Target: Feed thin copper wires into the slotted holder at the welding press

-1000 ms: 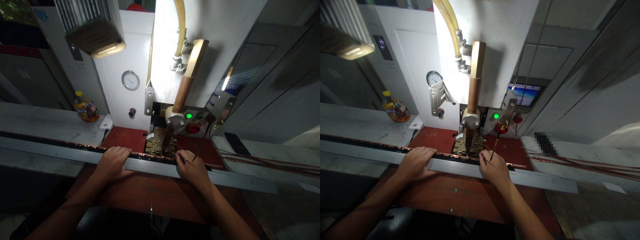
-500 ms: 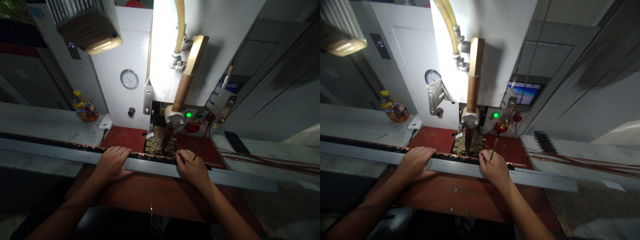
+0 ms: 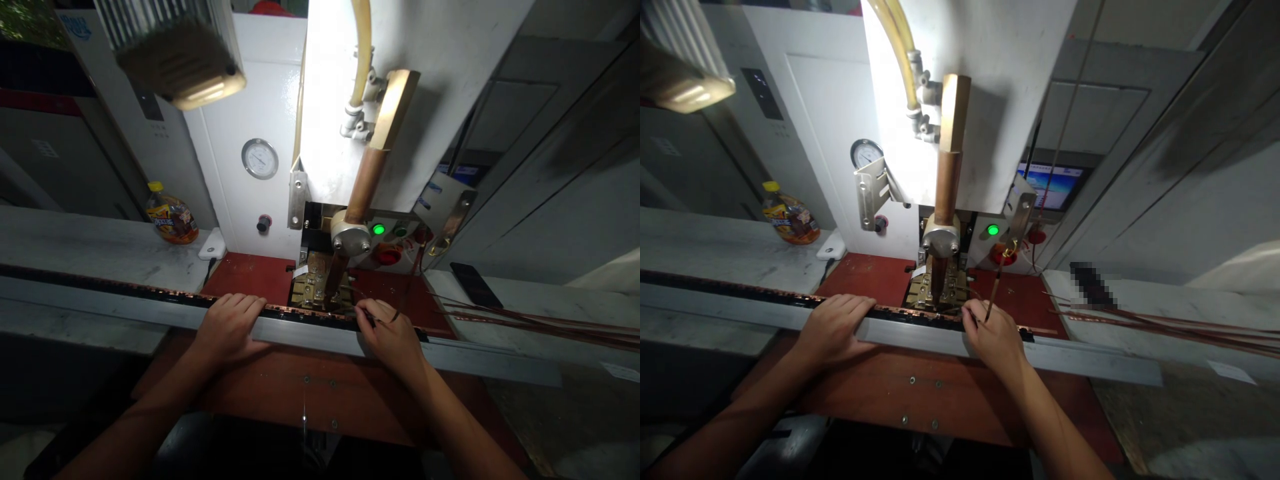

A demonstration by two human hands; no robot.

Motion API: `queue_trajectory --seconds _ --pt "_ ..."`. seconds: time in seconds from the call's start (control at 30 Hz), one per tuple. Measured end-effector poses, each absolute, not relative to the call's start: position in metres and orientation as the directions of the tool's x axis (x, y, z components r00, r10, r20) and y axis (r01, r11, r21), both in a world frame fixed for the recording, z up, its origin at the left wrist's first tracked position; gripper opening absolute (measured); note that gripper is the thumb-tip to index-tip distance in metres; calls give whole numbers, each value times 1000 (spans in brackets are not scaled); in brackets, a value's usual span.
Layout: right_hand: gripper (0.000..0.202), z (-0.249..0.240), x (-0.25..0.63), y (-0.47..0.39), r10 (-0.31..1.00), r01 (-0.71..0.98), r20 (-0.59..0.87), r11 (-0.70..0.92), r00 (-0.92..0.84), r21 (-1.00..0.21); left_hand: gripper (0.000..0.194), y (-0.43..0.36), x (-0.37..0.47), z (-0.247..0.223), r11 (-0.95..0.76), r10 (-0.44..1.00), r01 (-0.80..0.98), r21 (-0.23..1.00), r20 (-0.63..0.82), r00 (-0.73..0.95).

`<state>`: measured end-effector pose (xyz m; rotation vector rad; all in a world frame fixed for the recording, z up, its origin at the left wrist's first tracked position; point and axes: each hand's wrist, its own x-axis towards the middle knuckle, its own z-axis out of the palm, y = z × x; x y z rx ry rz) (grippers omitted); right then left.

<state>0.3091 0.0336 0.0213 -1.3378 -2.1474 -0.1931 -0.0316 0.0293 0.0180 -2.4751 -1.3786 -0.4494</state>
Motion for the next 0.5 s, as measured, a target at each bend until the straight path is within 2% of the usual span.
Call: queue_trajectory --seconds 0.23,0.5 --pt "23 22 317 34 772 869 557 466 -307 -167 60 30 -23 19 -517 751 848 -113 415 513" --pt "21 20 326 34 764 857 571 479 -301 -190 59 29 -14 19 -517 766 852 -79 401 502"
